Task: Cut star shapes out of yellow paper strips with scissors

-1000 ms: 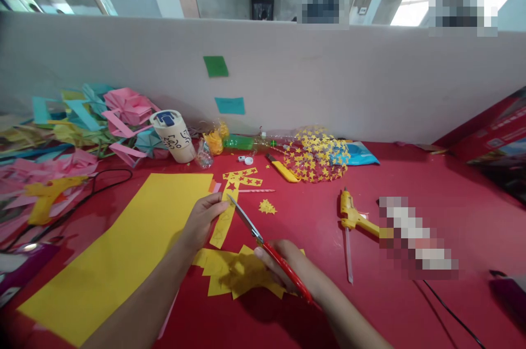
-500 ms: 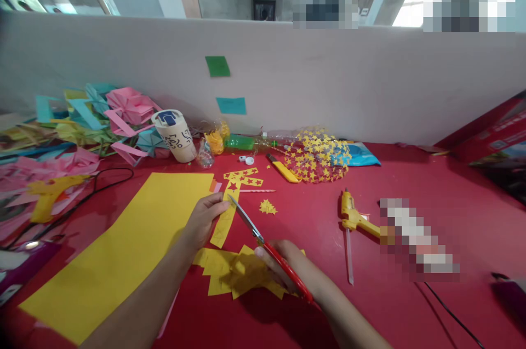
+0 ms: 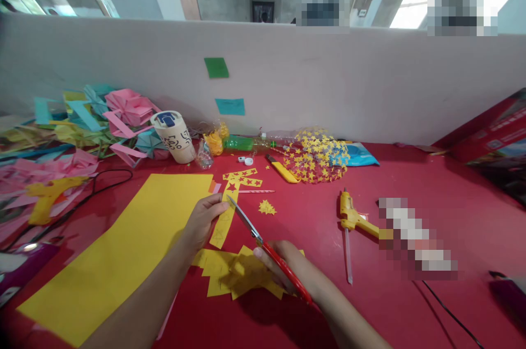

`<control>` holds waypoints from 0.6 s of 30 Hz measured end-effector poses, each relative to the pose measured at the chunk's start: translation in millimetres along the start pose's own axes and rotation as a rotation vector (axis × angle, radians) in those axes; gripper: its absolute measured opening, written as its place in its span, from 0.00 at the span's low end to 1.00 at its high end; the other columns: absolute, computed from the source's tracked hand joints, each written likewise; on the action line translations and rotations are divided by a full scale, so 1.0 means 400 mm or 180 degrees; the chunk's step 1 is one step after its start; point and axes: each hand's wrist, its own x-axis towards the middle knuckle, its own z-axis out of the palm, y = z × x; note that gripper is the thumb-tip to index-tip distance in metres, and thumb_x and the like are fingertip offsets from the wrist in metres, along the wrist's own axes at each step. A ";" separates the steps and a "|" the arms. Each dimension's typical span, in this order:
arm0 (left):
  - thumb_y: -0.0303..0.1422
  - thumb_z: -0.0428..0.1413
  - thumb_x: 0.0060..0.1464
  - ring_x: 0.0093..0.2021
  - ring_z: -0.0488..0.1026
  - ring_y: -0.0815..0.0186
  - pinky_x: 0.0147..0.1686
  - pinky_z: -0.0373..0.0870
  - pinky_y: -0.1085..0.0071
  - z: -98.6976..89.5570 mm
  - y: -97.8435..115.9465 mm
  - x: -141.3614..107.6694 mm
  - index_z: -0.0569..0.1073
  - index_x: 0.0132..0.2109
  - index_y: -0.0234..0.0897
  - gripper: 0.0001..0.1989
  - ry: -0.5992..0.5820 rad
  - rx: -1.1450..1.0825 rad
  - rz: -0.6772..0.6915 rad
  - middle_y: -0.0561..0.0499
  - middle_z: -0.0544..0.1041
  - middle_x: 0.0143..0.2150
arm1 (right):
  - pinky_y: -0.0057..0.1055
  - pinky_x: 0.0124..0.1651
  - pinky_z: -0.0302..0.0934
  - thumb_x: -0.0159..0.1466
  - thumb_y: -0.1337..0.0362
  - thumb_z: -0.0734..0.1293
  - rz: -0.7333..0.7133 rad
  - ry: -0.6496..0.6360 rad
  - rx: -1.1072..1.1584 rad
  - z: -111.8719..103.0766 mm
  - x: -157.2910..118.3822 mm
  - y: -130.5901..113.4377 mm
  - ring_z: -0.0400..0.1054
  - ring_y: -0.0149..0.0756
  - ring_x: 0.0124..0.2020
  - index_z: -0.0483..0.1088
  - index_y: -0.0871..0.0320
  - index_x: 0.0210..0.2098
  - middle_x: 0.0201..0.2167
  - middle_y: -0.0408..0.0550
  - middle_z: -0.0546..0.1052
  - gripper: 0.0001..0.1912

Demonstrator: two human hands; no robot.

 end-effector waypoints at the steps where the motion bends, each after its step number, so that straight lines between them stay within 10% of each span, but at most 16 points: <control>1: 0.34 0.60 0.45 0.22 0.67 0.70 0.25 0.64 0.74 -0.001 -0.001 0.000 0.71 0.24 0.35 0.08 -0.0011 -0.0019 0.0003 0.55 0.70 0.20 | 0.18 0.13 0.42 0.56 0.32 0.59 -0.0009 0.0014 0.0026 0.000 0.001 0.001 0.46 0.20 0.12 0.53 0.55 0.23 0.14 0.32 0.52 0.31; 18: 0.34 0.55 0.55 0.22 0.66 0.71 0.27 0.62 0.74 0.005 -0.023 -0.002 0.66 0.23 0.36 0.14 -0.0002 0.0528 0.0448 0.57 0.67 0.19 | 0.17 0.13 0.46 0.62 0.36 0.54 -0.0220 0.0079 0.0195 0.026 0.021 0.047 0.52 0.21 0.11 0.58 0.57 0.23 0.11 0.34 0.59 0.30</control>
